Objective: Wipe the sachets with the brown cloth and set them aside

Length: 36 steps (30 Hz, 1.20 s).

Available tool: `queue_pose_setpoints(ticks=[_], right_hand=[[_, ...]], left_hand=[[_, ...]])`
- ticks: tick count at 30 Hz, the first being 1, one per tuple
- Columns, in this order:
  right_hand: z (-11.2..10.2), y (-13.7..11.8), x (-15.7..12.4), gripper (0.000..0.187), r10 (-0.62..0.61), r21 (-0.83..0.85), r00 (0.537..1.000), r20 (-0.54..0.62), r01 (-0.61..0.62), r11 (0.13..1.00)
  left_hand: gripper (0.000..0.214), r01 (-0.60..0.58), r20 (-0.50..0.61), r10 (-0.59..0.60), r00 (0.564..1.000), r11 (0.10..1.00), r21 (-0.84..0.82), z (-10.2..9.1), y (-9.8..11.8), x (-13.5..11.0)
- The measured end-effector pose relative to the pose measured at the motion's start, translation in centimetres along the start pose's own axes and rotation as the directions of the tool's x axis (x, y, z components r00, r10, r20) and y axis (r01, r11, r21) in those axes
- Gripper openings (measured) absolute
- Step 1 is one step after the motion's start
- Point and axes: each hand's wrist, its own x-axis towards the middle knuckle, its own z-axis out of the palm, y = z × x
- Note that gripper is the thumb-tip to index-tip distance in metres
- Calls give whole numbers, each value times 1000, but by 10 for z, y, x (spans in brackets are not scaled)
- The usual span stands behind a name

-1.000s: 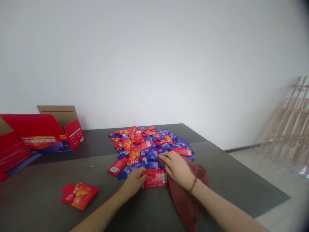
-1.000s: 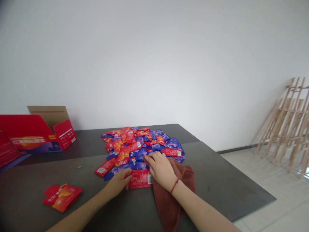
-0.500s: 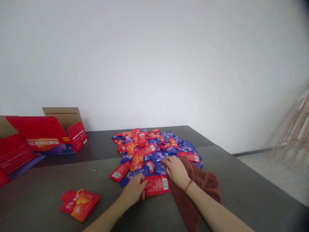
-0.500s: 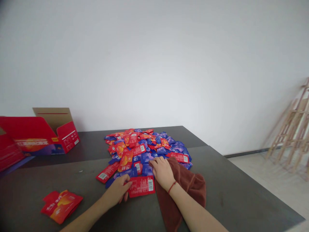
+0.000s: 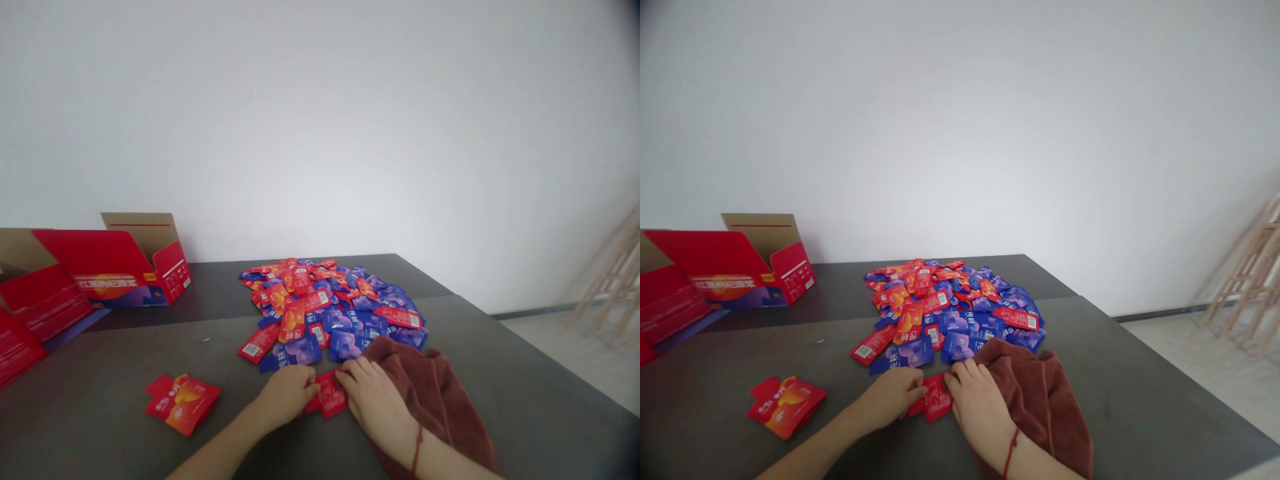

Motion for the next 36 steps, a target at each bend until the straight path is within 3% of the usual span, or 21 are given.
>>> queue_pose_setpoints(ticks=[3, 5, 9, 13, 16, 20, 24, 26, 31, 36], right_hand=[[-5, 12, -2, 29, 104, -55, 995, 8, -103, 993], [-7, 8, 1, 27, 116, -78, 993, 18, -114, 990], [-2, -23, 11, 19, 46, -82, 997, 58, -41, 996], [4, -47, 8, 22, -86, -69, 992, 90, 93, 993], [1, -38, -7, 28, -105, -7, 992, 74, 106, 994], [-8, -7, -18, 31, 64, -2, 997, 38, -64, 998], [-9, 4, -4, 30, 176, -47, 984, 2, -176, 983], [-5, -4, 5, 28, 158, -32, 987, 6, -158, 987], [2, -20, 8, 27, -48, 124, 999, 19, 46, 991], [1, 7, -6, 34, 93, 230, 994, -51, -79, 970]], left_hand=[[22, -24, 35, 22, 999, 999, 49, -6, 2, -5], [8, -41, 51, 39, 998, 998, 52, -10, 2, -7], [26, -104, 98, 98, 990, 993, 52, -14, 1, -9], [27, -132, 119, 120, 986, 986, 103, -14, 1, -11], [26, -118, 118, 102, 988, 984, 135, -14, 3, -12], [25, -124, 110, 107, 988, 980, 157, -15, 7, -13], [34, -133, 100, 118, 988, 980, 151, -16, 11, -15], [39, -152, 83, 143, 986, 981, 120, -16, 11, -15], [48, -245, 75, 245, 967, 969, -16, -14, 8, -12], [58, -169, 78, 168, 983, 986, 5, -33, -16, -30]])
